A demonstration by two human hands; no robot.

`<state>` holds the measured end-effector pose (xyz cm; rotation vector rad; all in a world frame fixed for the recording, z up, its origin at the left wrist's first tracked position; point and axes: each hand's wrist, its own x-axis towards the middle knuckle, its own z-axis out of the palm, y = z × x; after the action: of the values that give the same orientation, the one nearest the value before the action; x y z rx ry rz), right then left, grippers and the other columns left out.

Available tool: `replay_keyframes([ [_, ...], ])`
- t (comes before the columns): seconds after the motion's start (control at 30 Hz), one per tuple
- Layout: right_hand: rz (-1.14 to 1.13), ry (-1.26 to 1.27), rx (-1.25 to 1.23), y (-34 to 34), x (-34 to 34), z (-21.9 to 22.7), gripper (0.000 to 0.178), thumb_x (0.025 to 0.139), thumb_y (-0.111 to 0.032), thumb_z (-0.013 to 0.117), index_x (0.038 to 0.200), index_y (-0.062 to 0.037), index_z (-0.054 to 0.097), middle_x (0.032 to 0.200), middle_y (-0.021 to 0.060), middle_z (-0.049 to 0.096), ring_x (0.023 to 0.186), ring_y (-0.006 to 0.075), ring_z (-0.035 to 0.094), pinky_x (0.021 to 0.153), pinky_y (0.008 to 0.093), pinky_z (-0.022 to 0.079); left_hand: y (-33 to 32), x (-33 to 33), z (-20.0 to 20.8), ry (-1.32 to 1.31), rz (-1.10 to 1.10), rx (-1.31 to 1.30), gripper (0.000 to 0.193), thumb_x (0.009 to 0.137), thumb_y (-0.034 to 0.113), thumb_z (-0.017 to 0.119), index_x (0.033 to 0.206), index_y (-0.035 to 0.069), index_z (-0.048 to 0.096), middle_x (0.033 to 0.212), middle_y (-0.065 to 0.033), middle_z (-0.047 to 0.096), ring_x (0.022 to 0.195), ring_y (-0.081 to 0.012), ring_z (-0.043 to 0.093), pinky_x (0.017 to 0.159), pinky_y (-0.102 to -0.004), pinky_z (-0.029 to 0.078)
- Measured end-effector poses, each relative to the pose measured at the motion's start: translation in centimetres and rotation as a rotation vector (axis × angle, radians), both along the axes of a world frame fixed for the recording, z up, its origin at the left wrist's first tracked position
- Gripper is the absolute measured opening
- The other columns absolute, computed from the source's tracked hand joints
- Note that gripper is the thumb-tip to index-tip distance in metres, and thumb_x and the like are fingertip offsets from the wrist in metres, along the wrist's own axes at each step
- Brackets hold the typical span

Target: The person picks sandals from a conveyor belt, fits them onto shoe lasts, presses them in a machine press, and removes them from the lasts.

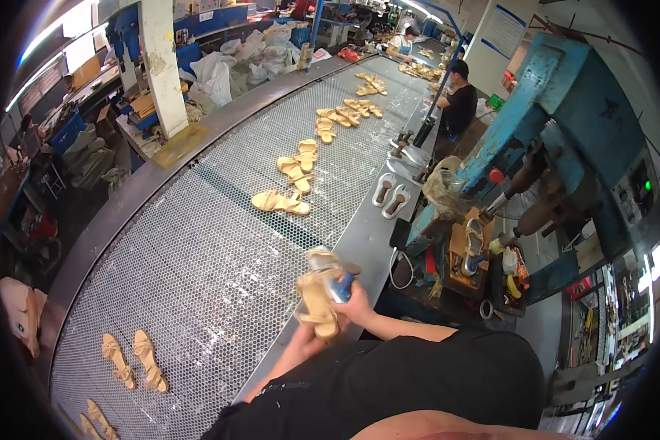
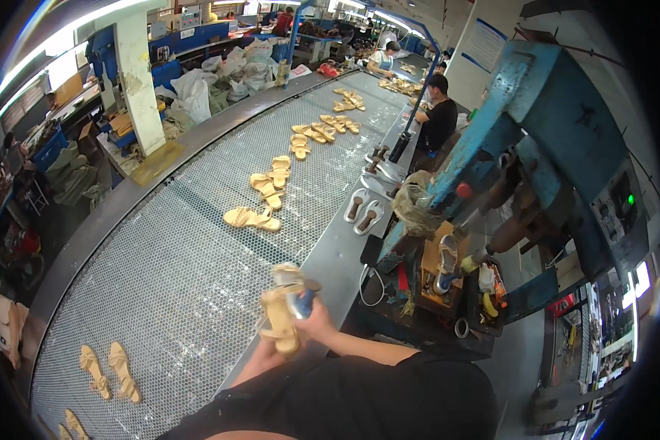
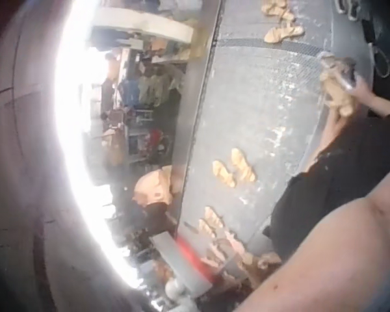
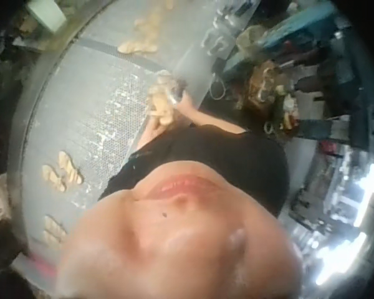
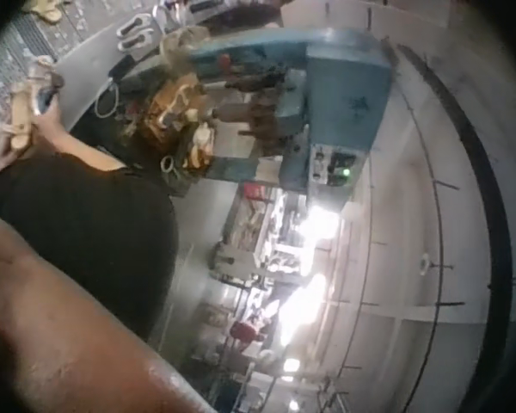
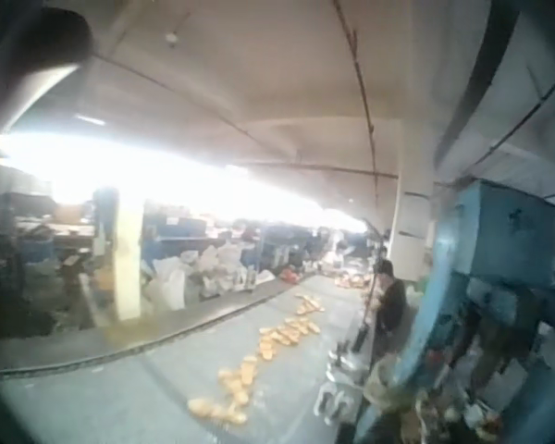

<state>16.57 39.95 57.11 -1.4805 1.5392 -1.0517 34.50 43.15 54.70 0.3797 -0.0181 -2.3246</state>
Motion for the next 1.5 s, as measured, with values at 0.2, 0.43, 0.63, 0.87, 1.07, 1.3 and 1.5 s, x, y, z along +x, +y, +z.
replay_keyframes([
  [0.2,0.575,-0.135,-0.160,3.9,-5.7,8.7,0.055,0.067,-0.004,0.070,0.115,-0.0085,0.045,0.138,0.0134,0.048,0.126,0.0270,0.046,0.105,0.0381,0.035,-11.4,2.0,-5.4,-0.242,0.586,0.087,0.033,0.095,0.015,0.047,0.125,0.002,0.048,0.119,-0.0159,0.060,0.110,-0.0306,0.059,0.098,-0.0464,0.048],
  [0.43,0.319,-0.162,-0.039,10.0,-14.6,8.5,0.053,0.068,-0.009,0.075,0.112,-0.0073,0.046,0.137,0.0143,0.048,0.128,0.0249,0.043,0.105,0.0373,0.034,-6.9,-13.5,1.8,-0.440,0.112,-0.341,0.048,0.093,0.034,0.049,0.128,0.001,0.047,0.114,-0.0153,0.059,0.109,-0.0279,0.056,0.098,-0.0425,0.043],
  [0.63,-0.502,0.055,-0.084,16.8,-21.3,8.5,0.060,0.067,-0.015,0.080,0.117,-0.0041,0.048,0.113,0.0134,0.055,0.104,0.0236,0.055,0.092,0.0373,0.043,0.9,-28.2,6.4,-0.446,-0.714,-0.975,0.047,0.092,0.044,0.058,0.118,0.004,0.056,0.102,-0.0085,0.062,0.093,-0.0238,0.062,0.083,-0.0371,0.050],
  [0.87,-0.805,0.295,-0.249,26.4,-27.3,4.4,0.063,0.057,-0.011,0.077,0.114,-0.0028,0.050,0.109,0.0130,0.054,0.102,0.0232,0.054,0.092,0.0379,0.042,-5.7,-44.5,5.4,-1.235,-0.188,-1.692,0.082,0.064,0.029,0.080,0.133,0.005,0.042,0.127,-0.0192,0.049,0.127,-0.0379,0.039,0.106,-0.0449,0.032],
  [1.07,-0.959,0.040,-0.162,27.2,-27.3,3.5,0.069,0.054,-0.010,0.075,0.118,-0.0014,0.049,0.111,0.0122,0.052,0.103,0.0247,0.053,0.094,0.0384,0.040,-5.4,-50.8,2.2,-1.290,0.088,-1.843,0.081,0.062,0.019,0.079,0.132,0.005,0.041,0.131,-0.0198,0.044,0.127,-0.0403,0.036,0.107,-0.0445,0.033],
  [1.3,-0.818,0.520,-0.258,18.1,-31.0,4.2,0.049,0.069,-0.015,0.075,0.112,0.0008,0.058,0.109,0.0203,0.061,0.098,0.0336,0.061,0.087,0.0395,0.046,-4.2,-37.3,0.7,-0.903,-0.041,-1.714,0.077,0.049,-0.001,0.073,0.122,0.006,0.049,0.125,-0.0196,0.047,0.119,-0.0428,0.043,0.102,-0.0435,0.039],
  [1.5,-0.872,0.492,-0.060,8.9,-36.8,-1.4,0.057,0.067,-0.018,0.078,0.113,0.0020,0.049,0.106,0.0258,0.056,0.098,0.0430,0.056,0.083,0.0463,0.046,2.1,-21.0,-4.0,-1.099,-0.094,-0.791,0.066,0.061,0.009,0.073,0.121,0.005,0.047,0.124,-0.0191,0.046,0.120,-0.0398,0.044,0.100,-0.0451,0.039],
])
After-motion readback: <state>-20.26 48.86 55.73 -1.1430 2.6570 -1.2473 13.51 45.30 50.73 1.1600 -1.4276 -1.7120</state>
